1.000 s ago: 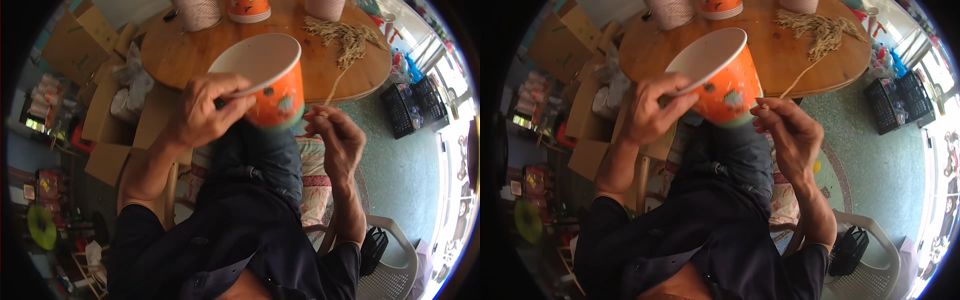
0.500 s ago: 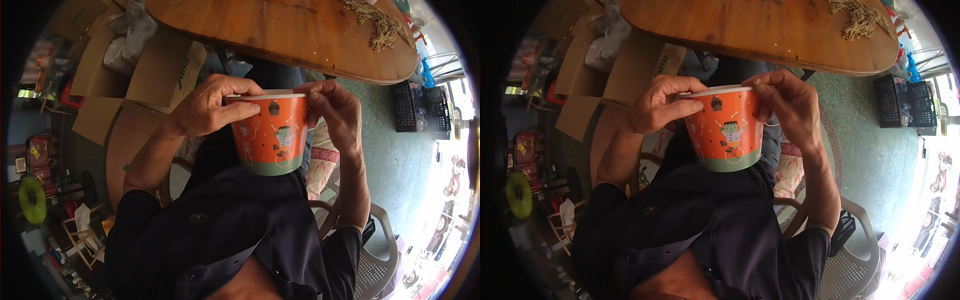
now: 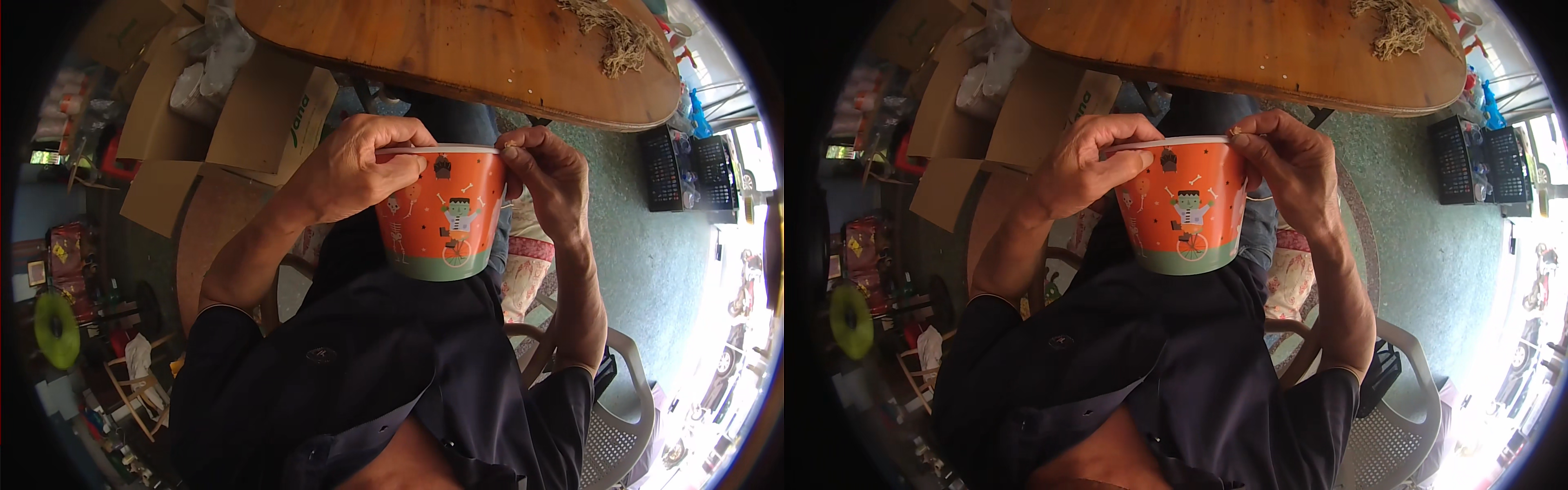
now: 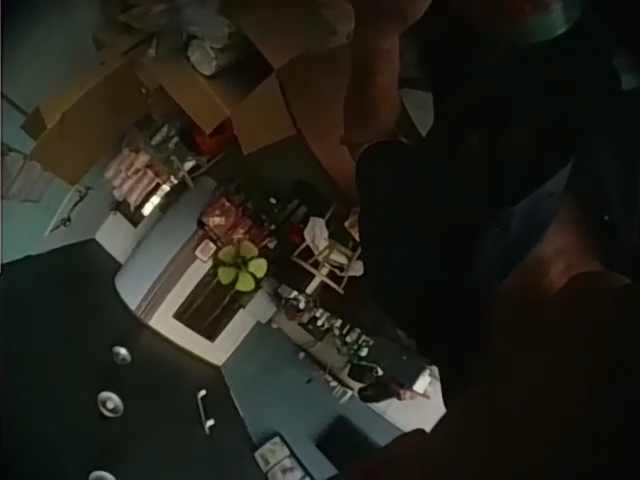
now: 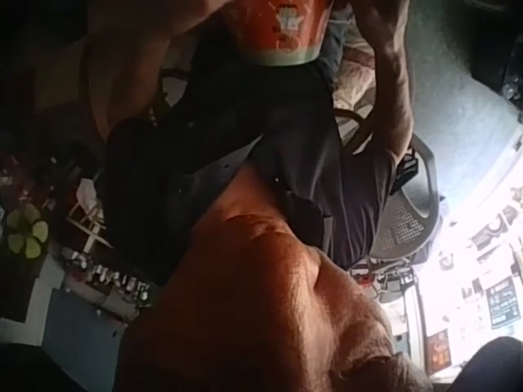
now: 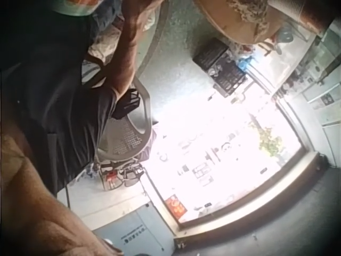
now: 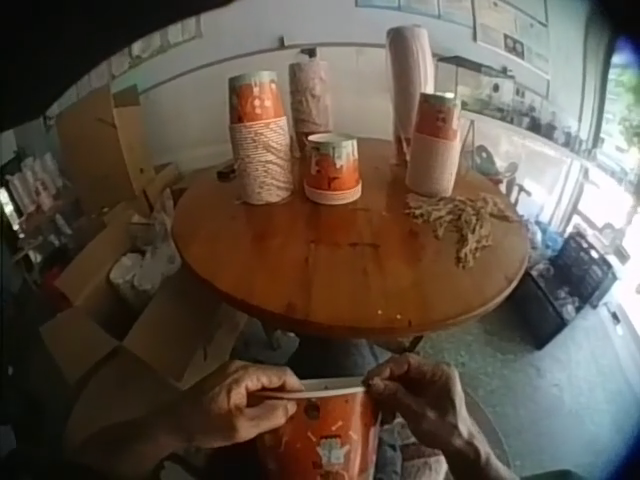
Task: Attaching thin wire handles to paper buckets.
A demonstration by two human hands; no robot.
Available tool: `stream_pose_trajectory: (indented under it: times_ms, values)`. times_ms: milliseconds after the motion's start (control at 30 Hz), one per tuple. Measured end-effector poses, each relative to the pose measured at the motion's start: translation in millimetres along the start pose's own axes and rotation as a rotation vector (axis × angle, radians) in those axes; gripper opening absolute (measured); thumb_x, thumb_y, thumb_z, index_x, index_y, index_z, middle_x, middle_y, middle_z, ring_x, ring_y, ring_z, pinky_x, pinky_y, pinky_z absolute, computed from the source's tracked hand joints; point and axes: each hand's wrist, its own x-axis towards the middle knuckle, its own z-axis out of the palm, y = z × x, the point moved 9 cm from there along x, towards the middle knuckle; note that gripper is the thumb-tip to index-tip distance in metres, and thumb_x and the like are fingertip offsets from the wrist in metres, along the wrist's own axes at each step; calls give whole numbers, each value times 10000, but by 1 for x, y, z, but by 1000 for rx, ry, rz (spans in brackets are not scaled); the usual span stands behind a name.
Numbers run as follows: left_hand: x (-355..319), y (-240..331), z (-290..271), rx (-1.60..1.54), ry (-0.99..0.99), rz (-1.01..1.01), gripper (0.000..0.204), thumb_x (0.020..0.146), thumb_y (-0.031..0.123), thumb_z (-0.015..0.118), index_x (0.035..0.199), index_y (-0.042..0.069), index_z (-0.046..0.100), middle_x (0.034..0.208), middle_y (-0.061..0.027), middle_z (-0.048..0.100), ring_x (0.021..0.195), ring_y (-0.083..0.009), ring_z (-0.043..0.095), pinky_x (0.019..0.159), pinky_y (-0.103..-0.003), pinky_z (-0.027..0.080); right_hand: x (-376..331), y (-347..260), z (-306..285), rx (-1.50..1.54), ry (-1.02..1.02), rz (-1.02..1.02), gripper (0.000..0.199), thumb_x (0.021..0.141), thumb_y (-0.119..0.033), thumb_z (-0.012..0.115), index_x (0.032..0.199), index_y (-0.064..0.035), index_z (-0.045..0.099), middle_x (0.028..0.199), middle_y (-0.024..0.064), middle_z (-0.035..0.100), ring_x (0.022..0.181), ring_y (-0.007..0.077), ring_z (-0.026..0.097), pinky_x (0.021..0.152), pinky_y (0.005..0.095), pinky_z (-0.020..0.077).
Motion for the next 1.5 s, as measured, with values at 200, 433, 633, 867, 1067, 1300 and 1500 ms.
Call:
stream_pose_trajectory:
  times_ms: [200,433,633,867,1067,1300,1500]
  values:
    - [1,-10,6,-98,-138,-111,216,922,51,588,1112,-30,647,900,-10,665,817,-47,585,716,-247,475,-1,-1,-1,-26,-1,-8,101,1012,-89,691,1034,7,716,814,24,704,672,53,620,601,211,520]
    - [0,0,9,-426,-132,-69,286,932,46,622,1200,-54,626,1002,-49,706,941,-88,673,848,-271,548,2,6,-5,17,29,9,110,1008,-103,701,1024,3,726,821,20,705,687,58,637,600,214,527]
    - [5,-8,8,-288,-161,-132,184,936,100,674,1065,-30,657,926,-19,679,789,-56,608,710,-248,501,2,8,-5,20,51,-1,120,1004,-113,711,1037,0,735,849,27,719,702,60,648,597,214,533]
    - [8,-20,-3,-253,-73,-49,162,897,65,718,944,50,563,894,18,604,786,-45,542,689,-253,456,8,12,-8,25,57,-8,130,1000,-129,720,1038,-6,738,890,30,732,714,61,649,596,210,533]
    - [9,-7,5,-452,-143,-74,242,884,57,727,1076,22,584,964,-21,659,875,-65,611,777,-250,508,6,18,-14,65,51,-2,129,1001,-128,716,1040,-7,737,914,33,735,718,64,647,596,213,529]
    - [3,5,-4,-348,-108,-56,313,896,41,736,1184,-43,646,1001,-109,758,873,-96,691,819,-245,551,9,9,-11,77,112,-54,98,1002,-86,702,1033,0,734,946,50,736,705,71,619,626,229,530]
    - [-8,37,-36,30,149,121,167,887,51,780,1041,5,735,893,-39,768,757,-42,627,691,-217,490,-13,-33,-36,-77,332,-64,77,964,-32,722,1013,7,766,845,25,719,668,59,592,626,224,509]
